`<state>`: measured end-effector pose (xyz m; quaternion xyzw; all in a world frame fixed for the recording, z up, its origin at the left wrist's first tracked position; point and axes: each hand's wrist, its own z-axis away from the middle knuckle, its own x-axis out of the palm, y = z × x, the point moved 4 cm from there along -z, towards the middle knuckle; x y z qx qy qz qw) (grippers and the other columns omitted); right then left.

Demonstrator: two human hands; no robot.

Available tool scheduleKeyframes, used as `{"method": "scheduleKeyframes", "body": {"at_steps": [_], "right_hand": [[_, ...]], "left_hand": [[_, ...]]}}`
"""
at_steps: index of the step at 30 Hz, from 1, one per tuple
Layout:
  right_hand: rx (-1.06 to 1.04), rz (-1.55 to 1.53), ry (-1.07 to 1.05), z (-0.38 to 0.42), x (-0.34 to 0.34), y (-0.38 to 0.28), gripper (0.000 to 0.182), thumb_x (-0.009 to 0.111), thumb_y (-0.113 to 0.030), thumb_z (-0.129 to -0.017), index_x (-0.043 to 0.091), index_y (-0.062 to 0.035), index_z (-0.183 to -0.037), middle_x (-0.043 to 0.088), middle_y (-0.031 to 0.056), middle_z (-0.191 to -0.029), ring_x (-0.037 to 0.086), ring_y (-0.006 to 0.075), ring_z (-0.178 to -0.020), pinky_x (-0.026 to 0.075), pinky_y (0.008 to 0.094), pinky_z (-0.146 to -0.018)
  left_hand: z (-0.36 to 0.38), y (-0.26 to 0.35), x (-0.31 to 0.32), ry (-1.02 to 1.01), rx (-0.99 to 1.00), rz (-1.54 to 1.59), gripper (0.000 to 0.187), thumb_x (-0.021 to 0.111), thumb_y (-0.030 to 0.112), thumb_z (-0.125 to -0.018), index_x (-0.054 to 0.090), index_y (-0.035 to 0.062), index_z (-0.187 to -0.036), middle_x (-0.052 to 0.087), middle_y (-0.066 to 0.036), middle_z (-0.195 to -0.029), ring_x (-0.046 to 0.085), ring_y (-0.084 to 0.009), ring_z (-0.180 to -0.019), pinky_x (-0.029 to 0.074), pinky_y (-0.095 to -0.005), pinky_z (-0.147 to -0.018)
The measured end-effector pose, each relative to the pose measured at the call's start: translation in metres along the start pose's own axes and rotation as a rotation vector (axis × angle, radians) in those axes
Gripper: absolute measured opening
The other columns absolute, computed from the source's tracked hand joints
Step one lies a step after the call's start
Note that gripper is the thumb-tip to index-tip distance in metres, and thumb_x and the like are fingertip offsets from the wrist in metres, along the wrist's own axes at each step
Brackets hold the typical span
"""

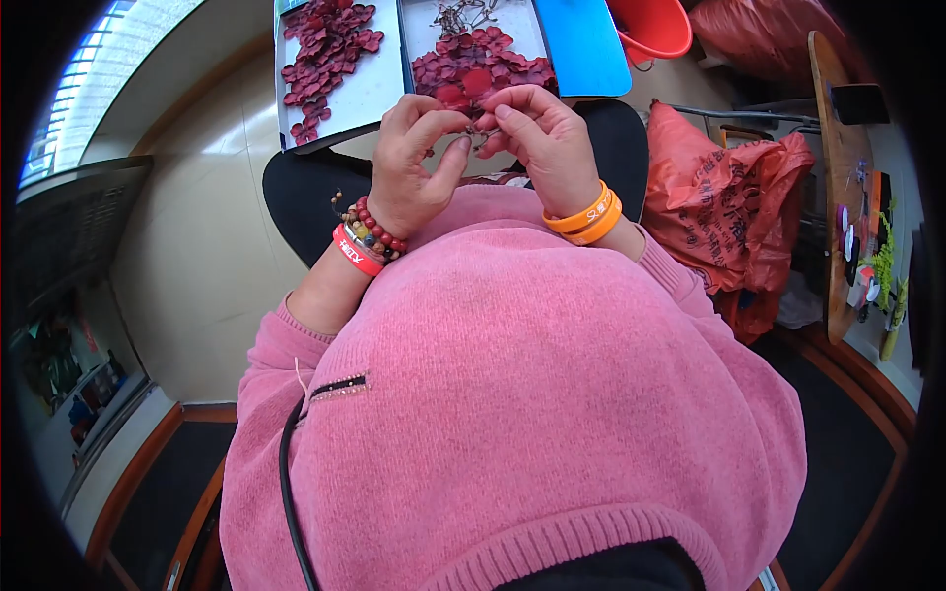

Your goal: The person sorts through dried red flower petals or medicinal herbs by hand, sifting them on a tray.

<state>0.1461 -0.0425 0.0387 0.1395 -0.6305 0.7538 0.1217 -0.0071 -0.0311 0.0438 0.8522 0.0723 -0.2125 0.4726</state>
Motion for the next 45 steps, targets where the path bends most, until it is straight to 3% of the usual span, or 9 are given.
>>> {"method": "scheduleKeyframes", "body": {"at_steps": [5, 11, 19, 22, 25, 28, 32, 38, 45], "right_hand": [[-0.075, -0.049, 0.006, -0.001, 0.001, -0.001, 0.014, 0.051, -0.003, -0.089, 0.055, 0.0018, -0.101, 0.063, 0.0091, -0.085, 0.061, 0.0126, -0.069, 0.054, 0.025, -0.065], [-0.144, 0.111, -0.039, 0.003, 0.004, -0.006, 0.019, 0.053, -0.003, -0.089, 0.053, 0.0014, -0.107, 0.06, 0.0076, -0.094, 0.06, 0.0126, -0.086, 0.053, 0.026, -0.075], [-0.123, 0.015, -0.016, 0.002, 0.003, -0.001, 0.015, 0.049, -0.002, -0.09, 0.052, 0.0022, -0.104, 0.06, 0.0088, -0.092, 0.061, 0.0128, -0.078, 0.053, 0.0251, -0.069], [-0.06, -0.035, -0.034, 0.001, -0.001, 0.004, 0.015, 0.046, -0.005, -0.092, 0.053, 0.0017, -0.103, 0.061, 0.0088, -0.09, 0.062, 0.0128, -0.075, 0.052, 0.0244, -0.068], [-0.007, -0.003, -0.029, 0.0, -0.005, 0.005, 0.016, 0.045, -0.008, -0.093, 0.055, 0.0005, -0.103, 0.062, 0.0078, -0.088, 0.062, 0.0111, -0.073, 0.051, 0.0229, -0.066], [0.062, 0.054, 0.0, -0.003, -0.014, 0.006, 0.017, 0.045, -0.01, -0.093, 0.057, -0.0007, -0.101, 0.062, 0.0064, -0.086, 0.06, 0.0086, -0.069, 0.05, 0.0212, -0.063], [-0.056, 0.216, 0.092, -0.009, -0.03, -0.004, 0.017, 0.048, -0.014, -0.092, 0.058, -0.0013, -0.099, 0.062, 0.0046, -0.084, 0.056, 0.0065, -0.065, 0.047, 0.0202, -0.06], [-0.18, 0.516, -0.121, -0.014, -0.016, -0.019, 0.019, 0.054, -0.017, -0.092, 0.06, -0.0013, -0.1, 0.06, 0.001, -0.085, 0.052, 0.0051, -0.074, 0.046, 0.0201, -0.069], [0.115, 0.272, -0.306, -0.013, -0.011, 0.006, 0.015, 0.061, -0.016, -0.086, 0.063, -0.0018, -0.091, 0.062, 0.0016, -0.078, 0.057, 0.0071, -0.07, 0.047, 0.0204, -0.063]], "left_hand": [[-0.003, 0.006, 0.0, 0.027, 0.037, 0.011, 0.019, 0.066, 0.006, -0.073, 0.063, 0.0066, -0.091, 0.054, -0.01, -0.091, 0.053, -0.0229, -0.083, 0.044, -0.0298, -0.065], [-0.002, 0.007, 0.003, 0.052, 0.013, 0.025, 0.019, 0.067, 0.004, -0.074, 0.063, 0.0066, -0.093, 0.053, -0.01, -0.092, 0.052, -0.0216, -0.081, 0.044, -0.0285, -0.065], [-0.005, 0.007, 0.003, 0.047, 0.018, 0.001, 0.018, 0.064, 0.001, -0.077, 0.061, 0.0057, -0.093, 0.053, -0.008, -0.089, 0.052, -0.0203, -0.078, 0.044, -0.0283, -0.067], [-0.006, 0.0, 0.004, -0.021, 0.033, -0.071, 0.012, 0.059, -0.001, -0.083, 0.058, 0.0006, -0.095, 0.053, -0.007, -0.087, 0.054, -0.0126, -0.076, 0.044, -0.0236, -0.07], [-0.005, -0.01, 0.009, -0.018, -0.144, 0.169, 0.006, 0.058, 0.003, -0.084, 0.058, 0.002, -0.09, 0.054, -0.005, -0.081, 0.051, -0.0143, -0.074, 0.042, -0.0249, -0.066], [-0.002, -0.021, 0.014, -0.076, -0.484, 0.525, 0.007, 0.055, 0.007, -0.089, 0.057, 0.0012, -0.092, 0.056, -0.001, -0.08, 0.05, -0.0075, -0.07, 0.041, -0.0208, -0.064], [-0.004, -0.025, 0.014, -0.175, -0.576, 0.641, 0.013, 0.051, 0.011, -0.093, 0.057, 0.0003, -0.098, 0.056, 0.001, -0.083, 0.053, -0.0056, -0.074, 0.043, -0.0205, -0.069], [-0.011, -0.023, 0.015, -0.295, -0.647, 0.699, 0.015, 0.053, 0.016, -0.093, 0.057, 0.0021, -0.096, 0.058, 0.001, -0.079, 0.054, -0.0056, -0.067, 0.044, -0.0193, -0.061], [-0.014, -0.019, 0.006, -0.409, -0.752, 0.713, 0.02, 0.052, 0.024, -0.093, 0.057, 0.005, -0.096, 0.061, 0.0, -0.077, 0.056, -0.0038, -0.061, 0.041, -0.0161, -0.052]]}}
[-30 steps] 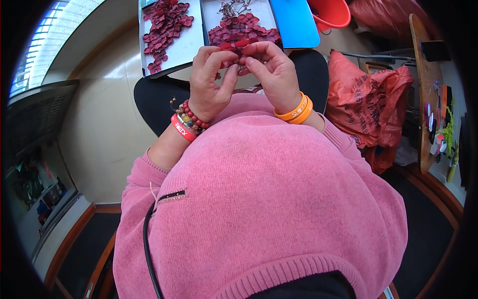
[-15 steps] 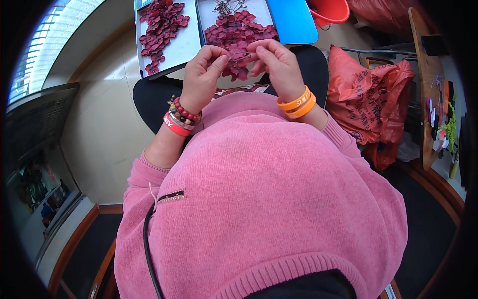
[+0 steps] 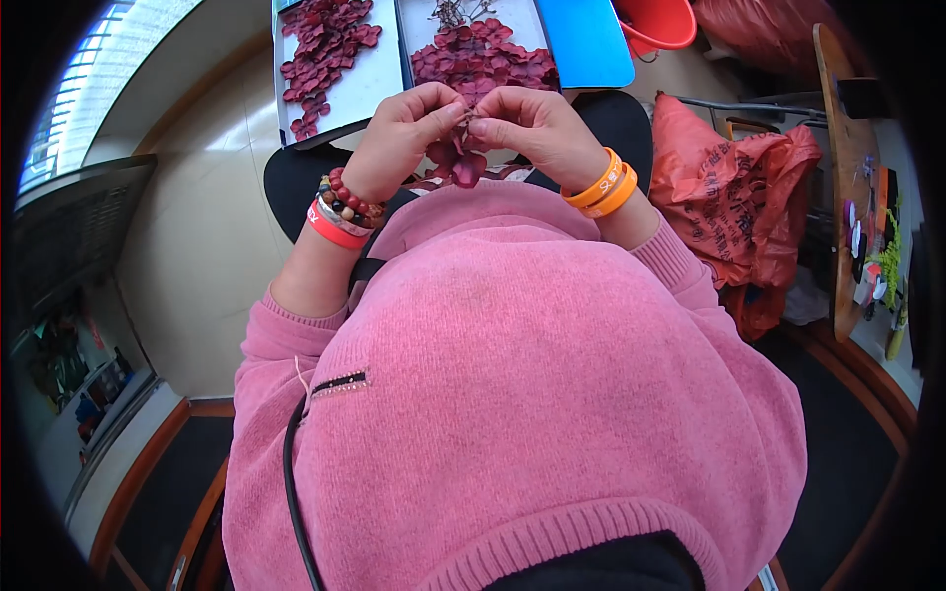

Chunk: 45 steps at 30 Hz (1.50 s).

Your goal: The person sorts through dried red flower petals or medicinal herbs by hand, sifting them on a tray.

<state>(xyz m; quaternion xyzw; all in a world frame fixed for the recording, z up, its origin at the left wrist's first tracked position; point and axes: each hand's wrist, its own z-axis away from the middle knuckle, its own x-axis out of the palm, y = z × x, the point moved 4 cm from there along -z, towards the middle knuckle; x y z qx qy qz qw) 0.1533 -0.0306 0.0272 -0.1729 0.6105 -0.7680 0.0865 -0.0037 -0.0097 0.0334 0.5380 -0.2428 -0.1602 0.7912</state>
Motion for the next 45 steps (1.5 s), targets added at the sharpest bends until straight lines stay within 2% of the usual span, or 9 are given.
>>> {"method": "scheduleKeyframes", "body": {"at_steps": [5, 8, 14, 18, 22, 29, 33, 43, 45], "right_hand": [[-0.001, -0.056, 0.016, 0.003, -0.002, -0.005, 0.014, 0.066, -0.016, -0.083, 0.065, -0.0041, -0.09, 0.064, 0.0013, -0.078, 0.056, 0.0068, -0.068, 0.046, 0.0197, -0.062], [-0.009, -0.052, 0.075, 0.006, -0.002, -0.008, 0.015, 0.069, -0.016, -0.081, 0.066, -0.0046, -0.09, 0.064, 0.0011, -0.078, 0.056, 0.0068, -0.068, 0.046, 0.0199, -0.062], [0.016, -0.053, 0.162, 0.007, -0.001, -0.006, 0.016, 0.069, -0.014, -0.08, 0.066, -0.0037, -0.092, 0.064, 0.0016, -0.081, 0.055, 0.0073, -0.07, 0.046, 0.0203, -0.065], [-0.066, -0.23, 0.223, 0.004, -0.009, 0.001, 0.014, 0.066, -0.009, -0.082, 0.065, -0.003, -0.095, 0.065, 0.004, -0.088, 0.058, 0.0098, -0.078, 0.047, 0.0223, -0.072], [-0.164, -0.465, 0.05, 0.005, -0.008, -0.006, 0.014, 0.063, -0.005, -0.083, 0.064, -0.0016, -0.097, 0.065, 0.0078, -0.092, 0.061, 0.0154, -0.088, 0.047, 0.0303, -0.084], [-0.066, -0.192, 0.167, 0.008, -0.005, -0.008, 0.012, 0.066, -0.007, -0.082, 0.065, -0.0012, -0.093, 0.067, 0.0063, -0.079, 0.065, 0.0127, -0.068, 0.053, 0.0219, -0.061], [0.061, -0.205, 0.139, 0.008, -0.001, -0.003, 0.012, 0.067, -0.01, -0.082, 0.065, -0.0017, -0.09, 0.066, 0.0051, -0.076, 0.064, 0.0108, -0.067, 0.053, 0.0209, -0.06], [0.169, -0.146, 0.052, 0.004, -0.013, 0.019, 0.014, 0.066, -0.017, -0.083, 0.062, -0.0044, -0.086, 0.062, 0.0012, -0.074, 0.058, 0.0058, -0.064, 0.047, 0.019, -0.057], [0.178, -0.139, 0.039, 0.002, -0.016, 0.028, 0.013, 0.065, -0.017, -0.083, 0.061, -0.0045, -0.085, 0.061, 0.0004, -0.073, 0.056, 0.0051, -0.064, 0.046, 0.0189, -0.057]], "left_hand": [[-0.006, -0.004, -0.001, 0.01, 0.013, 0.077, 0.02, 0.05, 0.026, -0.094, 0.056, 0.0062, -0.095, 0.063, -0.002, -0.074, 0.057, -0.0057, -0.051, 0.037, -0.0145, -0.043], [-0.001, 0.005, 0.005, -0.034, 0.003, 0.151, 0.02, 0.05, 0.023, -0.094, 0.057, 0.0044, -0.094, 0.061, -0.002, -0.076, 0.061, -0.0083, -0.059, 0.047, -0.019, -0.051], [-0.002, -0.003, 0.001, 0.005, 0.002, 0.065, 0.018, 0.052, 0.02, -0.094, 0.056, 0.003, -0.094, 0.06, -0.001, -0.078, 0.061, -0.0078, -0.063, 0.046, -0.0179, -0.054], [-0.004, -0.012, 0.002, -0.019, 0.131, 0.034, 0.015, 0.052, 0.018, -0.093, 0.056, 0.0034, -0.096, 0.059, 0.0, -0.086, 0.055, -0.0055, -0.074, 0.046, -0.017, -0.064], [-0.008, -0.01, 0.006, -0.098, 0.184, -0.006, 0.015, 0.054, 0.016, -0.092, 0.058, 0.002, -0.097, 0.058, 0.001, -0.089, 0.053, -0.0057, -0.082, 0.043, -0.0214, -0.078], [-0.008, 0.009, -0.002, -0.056, 0.275, 0.034, 0.016, 0.049, 0.017, -0.094, 0.055, 0.0031, -0.098, 0.056, 0.0, -0.084, 0.053, -0.0073, -0.081, 0.043, -0.0225, -0.077], [-0.01, 0.003, 0.002, -0.079, 0.263, -0.153, 0.017, 0.05, 0.019, -0.093, 0.051, 0.0036, -0.085, 0.051, 0.002, -0.078, 0.048, -0.0063, -0.074, 0.042, -0.0217, -0.068], [-0.015, -0.03, 0.008, -0.004, 0.283, -0.471, 0.013, 0.047, 0.016, -0.095, 0.051, 0.0039, -0.09, 0.052, 0.002, -0.081, 0.048, -0.0044, -0.072, 0.042, -0.0201, -0.064], [-0.016, -0.036, 0.01, 0.001, 0.191, -0.378, 0.013, 0.047, 0.016, -0.095, 0.05, 0.0036, -0.091, 0.052, 0.002, -0.081, 0.047, -0.0042, -0.071, 0.043, -0.0201, -0.063]]}}
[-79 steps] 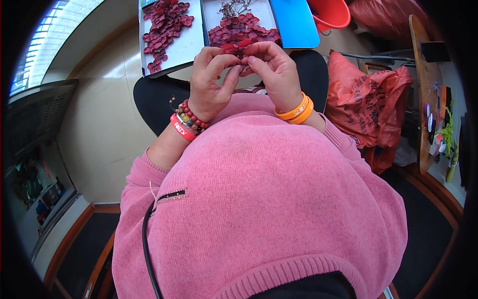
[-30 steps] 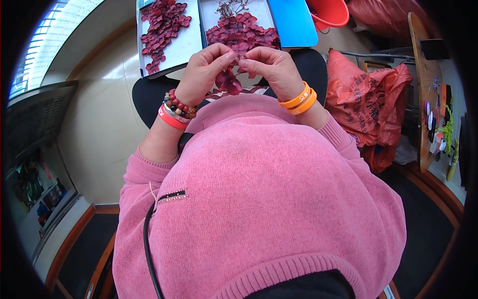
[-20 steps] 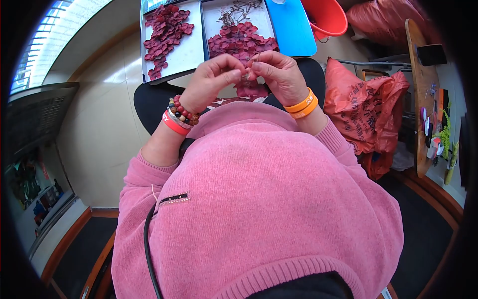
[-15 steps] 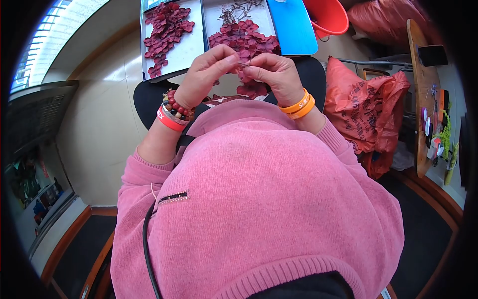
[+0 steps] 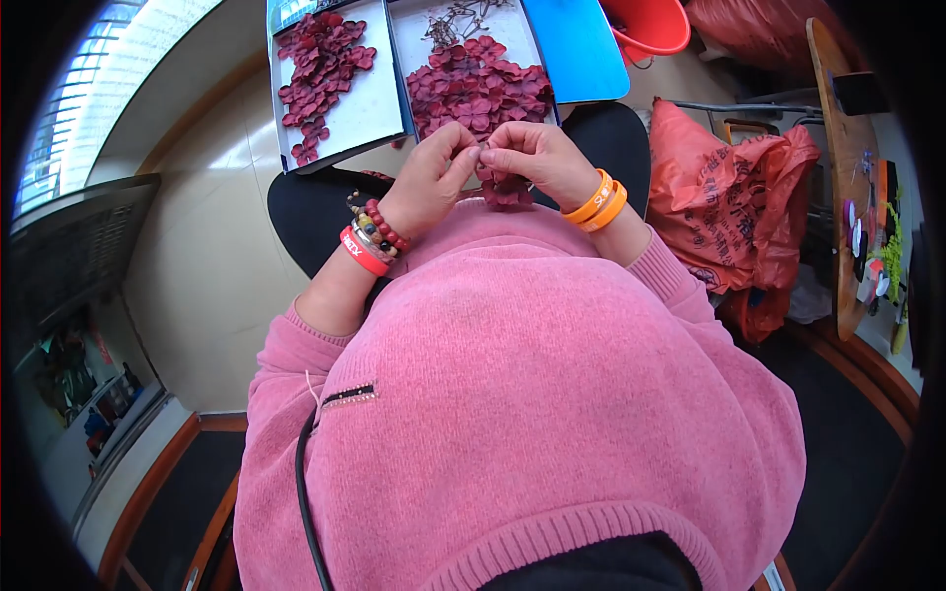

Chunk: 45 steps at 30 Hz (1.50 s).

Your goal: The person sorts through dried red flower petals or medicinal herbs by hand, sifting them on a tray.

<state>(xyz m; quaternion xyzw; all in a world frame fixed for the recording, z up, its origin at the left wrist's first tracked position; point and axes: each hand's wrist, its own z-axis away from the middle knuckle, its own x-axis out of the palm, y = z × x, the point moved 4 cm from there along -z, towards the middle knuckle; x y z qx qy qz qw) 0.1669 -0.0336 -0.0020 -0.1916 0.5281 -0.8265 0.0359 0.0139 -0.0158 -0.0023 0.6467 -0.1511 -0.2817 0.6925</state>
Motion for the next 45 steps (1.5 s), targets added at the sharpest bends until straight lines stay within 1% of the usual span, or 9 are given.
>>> {"method": "scheduleKeyframes", "body": {"at_steps": [7, 11, 16, 23, 27, 30, 33, 36, 45], "right_hand": [[0.048, 0.022, 0.088, 0.001, -0.01, 0.009, 0.008, 0.06, -0.012, -0.083, 0.059, -0.0036, -0.084, 0.059, -0.0005, -0.072, 0.054, 0.0043, -0.063, 0.045, 0.0184, -0.056], [0.018, 0.084, 0.091, 0.002, -0.02, 0.013, 0.006, 0.057, -0.011, -0.085, 0.058, -0.0052, -0.086, 0.055, -0.0029, -0.073, 0.05, 0.0028, -0.064, 0.044, 0.0176, -0.057], [-0.005, 0.075, 0.157, 0.001, -0.023, 0.02, 0.006, 0.057, -0.011, -0.085, 0.057, -0.0045, -0.085, 0.052, -0.0033, -0.073, 0.046, 0.0032, -0.064, 0.041, 0.0185, -0.058], [-0.152, 0.273, 0.226, -0.006, -0.033, 0.021, 0.008, 0.059, -0.01, -0.08, 0.058, -0.0023, -0.08, 0.055, -0.001, -0.07, 0.047, 0.004, -0.063, 0.041, 0.0222, -0.056], [-0.059, 0.285, 0.233, -0.014, -0.031, 0.016, 0.008, 0.06, -0.01, -0.078, 0.058, -0.002, -0.079, 0.056, -0.0008, -0.069, 0.049, 0.0048, -0.061, 0.042, 0.0219, -0.056], [-0.041, 0.229, 0.237, -0.024, -0.033, 0.014, 0.008, 0.059, -0.01, -0.078, 0.059, -0.0024, -0.079, 0.056, -0.0003, -0.069, 0.051, 0.0057, -0.06, 0.044, 0.0221, -0.055], [-0.047, 0.263, 0.232, -0.022, -0.028, 0.008, 0.009, 0.058, -0.016, -0.085, 0.056, -0.0073, -0.083, 0.05, -0.0025, -0.061, 0.041, 0.0029, -0.043, 0.033, 0.019, -0.037], [0.006, 0.222, 0.284, -0.009, -0.028, 0.004, 0.009, 0.06, -0.011, -0.079, 0.058, -0.0023, -0.078, 0.056, 0.0005, -0.068, 0.052, 0.007, -0.057, 0.044, 0.0225, -0.053], [0.087, 0.103, 0.293, -0.003, -0.03, 0.011, 0.013, 0.06, -0.016, -0.084, 0.054, -0.0058, -0.078, 0.053, 0.0024, -0.06, 0.046, 0.0074, -0.042, 0.035, 0.0224, -0.037]], "left_hand": [[-0.015, -0.011, 0.005, -0.141, -0.072, 0.003, 0.013, 0.049, 0.015, -0.093, 0.051, 0.0022, -0.091, 0.053, 0.001, -0.081, 0.049, -0.0043, -0.072, 0.044, -0.0209, -0.064], [-0.046, -0.037, -0.017, 0.04, 0.131, -0.468, 0.013, 0.055, 0.01, -0.086, 0.054, 0.0023, -0.097, 0.056, -0.007, -0.086, 0.056, -0.0151, -0.077, 0.045, -0.0252, -0.069], [-0.074, -0.049, -0.015, 0.153, 0.136, -0.981, 0.029, 0.066, 0.021, -0.076, 0.058, 0.0076, -0.1, 0.054, -0.012, -0.102, 0.054, -0.0285, -0.098, 0.041, -0.0385, -0.083], [-0.096, -0.064, -0.027, 0.105, -0.056, -0.832, 0.026, 0.069, 0.025, -0.073, 0.06, 0.009, -0.091, 0.055, -0.01, -0.1, 0.052, -0.0279, -0.099, 0.037, -0.0416, -0.084], [-0.098, -0.064, -0.042, 0.289, 0.08, -0.643, 0.021, 0.071, 0.017, -0.073, 0.057, 0.0046, -0.084, 0.057, -0.01, -0.084, 0.058, -0.0254, -0.077, 0.046, -0.0352, -0.067], [-0.098, -0.058, -0.037, 0.241, 0.105, -0.784, 0.019, 0.068, 0.017, -0.075, 0.058, 0.006, -0.088, 0.058, -0.009, -0.088, 0.058, -0.0258, -0.083, 0.045, -0.0364, -0.074], [-0.097, -0.06, -0.023, 0.18, 0.118, -1.009, 0.022, 0.066, 0.022, -0.076, 0.061, 0.0099, -0.094, 0.056, -0.009, -0.097, 0.054, -0.0278, -0.098, 0.039, -0.0417, -0.085], [-0.102, -0.062, -0.016, 0.096, 0.04, -1.069, 0.024, 0.067, 0.024, -0.075, 0.061, 0.0105, -0.094, 0.054, -0.01, -0.1, 0.051, -0.0293, -0.102, 0.038, -0.0436, -0.085], [-0.1, -0.063, -0.024, 0.02, 0.039, -1.147, 0.029, 0.067, 0.027, -0.075, 0.06, 0.0096, -0.097, 0.052, -0.01, -0.11, 0.047, -0.0297, -0.11, 0.036, -0.0462, -0.089]]}}
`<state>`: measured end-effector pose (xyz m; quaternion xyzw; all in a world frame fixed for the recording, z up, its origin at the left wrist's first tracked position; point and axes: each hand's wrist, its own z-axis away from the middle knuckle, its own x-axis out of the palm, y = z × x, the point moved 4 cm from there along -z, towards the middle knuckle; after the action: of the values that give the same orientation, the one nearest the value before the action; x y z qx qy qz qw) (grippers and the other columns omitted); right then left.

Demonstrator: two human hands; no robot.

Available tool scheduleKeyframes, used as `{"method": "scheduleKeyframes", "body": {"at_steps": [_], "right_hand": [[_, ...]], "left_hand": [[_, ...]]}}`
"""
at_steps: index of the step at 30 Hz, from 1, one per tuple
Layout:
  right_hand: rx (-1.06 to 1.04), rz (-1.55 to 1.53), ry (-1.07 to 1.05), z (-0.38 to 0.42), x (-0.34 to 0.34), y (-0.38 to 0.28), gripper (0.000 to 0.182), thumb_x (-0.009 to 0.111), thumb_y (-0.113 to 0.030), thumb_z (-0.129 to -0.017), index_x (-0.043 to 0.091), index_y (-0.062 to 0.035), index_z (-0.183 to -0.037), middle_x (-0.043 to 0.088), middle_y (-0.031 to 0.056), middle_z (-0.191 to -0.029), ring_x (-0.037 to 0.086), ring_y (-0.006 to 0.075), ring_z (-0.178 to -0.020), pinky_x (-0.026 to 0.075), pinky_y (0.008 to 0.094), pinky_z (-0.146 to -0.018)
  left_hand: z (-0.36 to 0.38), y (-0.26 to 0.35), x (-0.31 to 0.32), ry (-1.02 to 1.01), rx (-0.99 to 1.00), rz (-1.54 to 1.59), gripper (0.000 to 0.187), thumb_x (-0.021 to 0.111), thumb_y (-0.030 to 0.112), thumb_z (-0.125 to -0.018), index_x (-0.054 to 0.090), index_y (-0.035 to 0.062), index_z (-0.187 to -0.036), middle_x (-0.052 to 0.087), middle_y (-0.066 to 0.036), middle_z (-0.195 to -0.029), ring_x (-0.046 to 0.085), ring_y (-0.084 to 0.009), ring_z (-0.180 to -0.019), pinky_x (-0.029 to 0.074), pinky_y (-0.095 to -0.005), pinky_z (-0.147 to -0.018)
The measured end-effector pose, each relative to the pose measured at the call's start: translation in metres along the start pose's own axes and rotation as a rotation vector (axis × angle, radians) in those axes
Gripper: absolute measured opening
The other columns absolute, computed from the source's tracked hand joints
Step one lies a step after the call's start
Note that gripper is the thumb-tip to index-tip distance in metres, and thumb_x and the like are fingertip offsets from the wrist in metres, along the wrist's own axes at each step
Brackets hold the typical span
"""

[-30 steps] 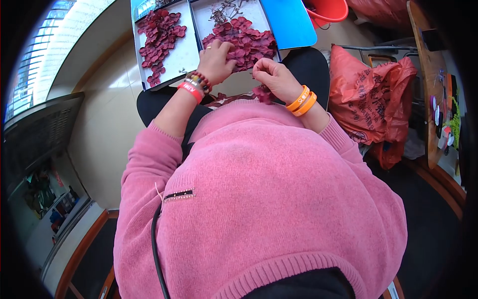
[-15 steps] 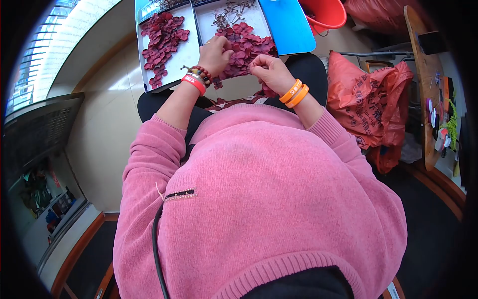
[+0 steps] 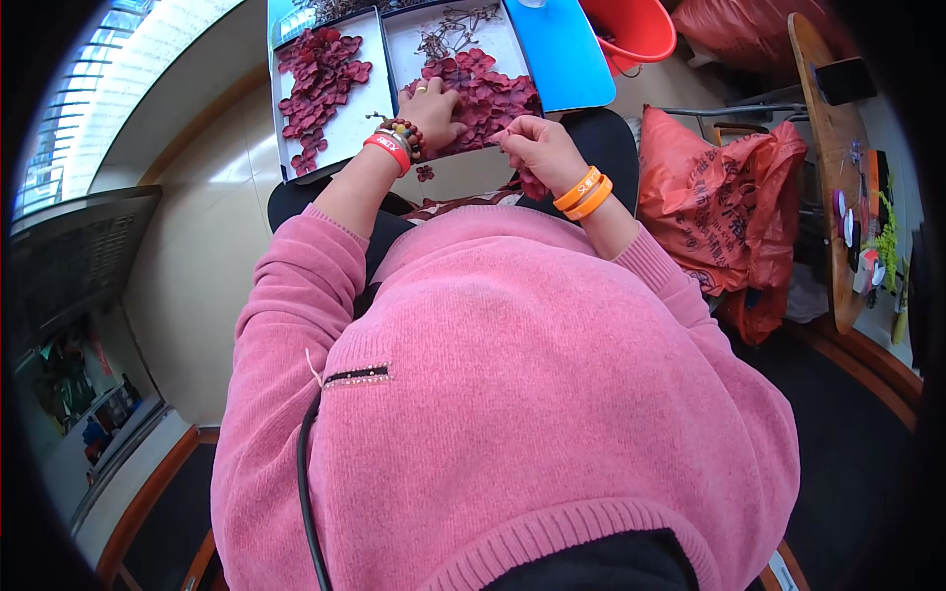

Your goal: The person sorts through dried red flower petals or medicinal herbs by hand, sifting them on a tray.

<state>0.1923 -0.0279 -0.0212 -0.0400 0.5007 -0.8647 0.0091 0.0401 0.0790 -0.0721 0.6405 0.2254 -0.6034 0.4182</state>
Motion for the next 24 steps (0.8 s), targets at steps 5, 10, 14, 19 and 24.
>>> {"method": "scheduleKeyframes", "body": {"at_steps": [5, 10, 14, 19, 24], "right_hand": [[-0.014, 0.033, 0.002, 0.003, 0.003, -0.001, 0.013, 0.06, -0.016, -0.084, 0.054, -0.006, -0.078, 0.053, 0.0025, -0.059, 0.045, 0.0074, -0.041, 0.035, 0.0224, -0.036], [-0.058, 0.044, 0.015, -0.002, 0.002, -0.005, 0.012, 0.06, -0.015, -0.083, 0.056, -0.0044, -0.078, 0.055, 0.0026, -0.062, 0.05, 0.0083, -0.046, 0.04, 0.0222, -0.041], [-0.213, 0.102, 0.036, -0.016, 0.01, -0.014, 0.01, 0.06, -0.012, -0.081, 0.057, -0.0025, -0.079, 0.058, 0.0026, -0.068, 0.058, 0.0093, -0.058, 0.046, 0.0224, -0.053], [-0.329, 0.152, -0.002, -0.049, 0.017, -0.02, 0.009, 0.059, -0.01, -0.079, 0.058, -0.0008, -0.082, 0.061, 0.0031, -0.072, 0.062, 0.0107, -0.067, 0.049, 0.0233, -0.061], [-0.431, 0.31, 0.039, -0.079, 0.019, -0.016, 0.015, 0.062, -0.014, -0.075, 0.059, 0.0004, -0.077, 0.062, 0.0065, -0.072, 0.06, 0.0128, -0.068, 0.048, 0.0264, -0.063]], "left_hand": [[-0.005, -0.01, -0.002, 0.122, -0.06, 0.105, 0.023, 0.067, 0.026, -0.075, 0.064, 0.0085, -0.09, 0.055, -0.011, -0.105, 0.051, -0.0294, -0.103, 0.039, -0.0431, -0.087], [-0.009, -0.032, -0.008, 0.17, -0.202, 0.373, 0.027, 0.063, 0.032, -0.08, 0.066, 0.0083, -0.092, 0.058, -0.012, -0.102, 0.055, -0.0301, -0.1, 0.041, -0.0439, -0.084], [-0.007, -0.045, 0.006, 0.232, -0.185, 0.585, 0.025, 0.061, 0.021, -0.084, 0.064, -0.0025, -0.094, 0.06, -0.013, -0.094, 0.059, -0.0255, -0.085, 0.045, -0.0318, -0.077], [0.005, -0.038, -0.005, 0.246, -0.145, 0.779, 0.023, 0.06, 0.018, -0.087, 0.064, -0.0031, -0.095, 0.062, -0.009, -0.091, 0.058, -0.0162, -0.084, 0.044, -0.0268, -0.076], [0.009, -0.038, -0.015, 0.22, -0.107, 1.016, 0.02, 0.057, 0.016, -0.088, 0.062, -0.0017, -0.098, 0.061, -0.006, -0.087, 0.056, -0.0134, -0.082, 0.044, -0.0257, -0.076]]}}
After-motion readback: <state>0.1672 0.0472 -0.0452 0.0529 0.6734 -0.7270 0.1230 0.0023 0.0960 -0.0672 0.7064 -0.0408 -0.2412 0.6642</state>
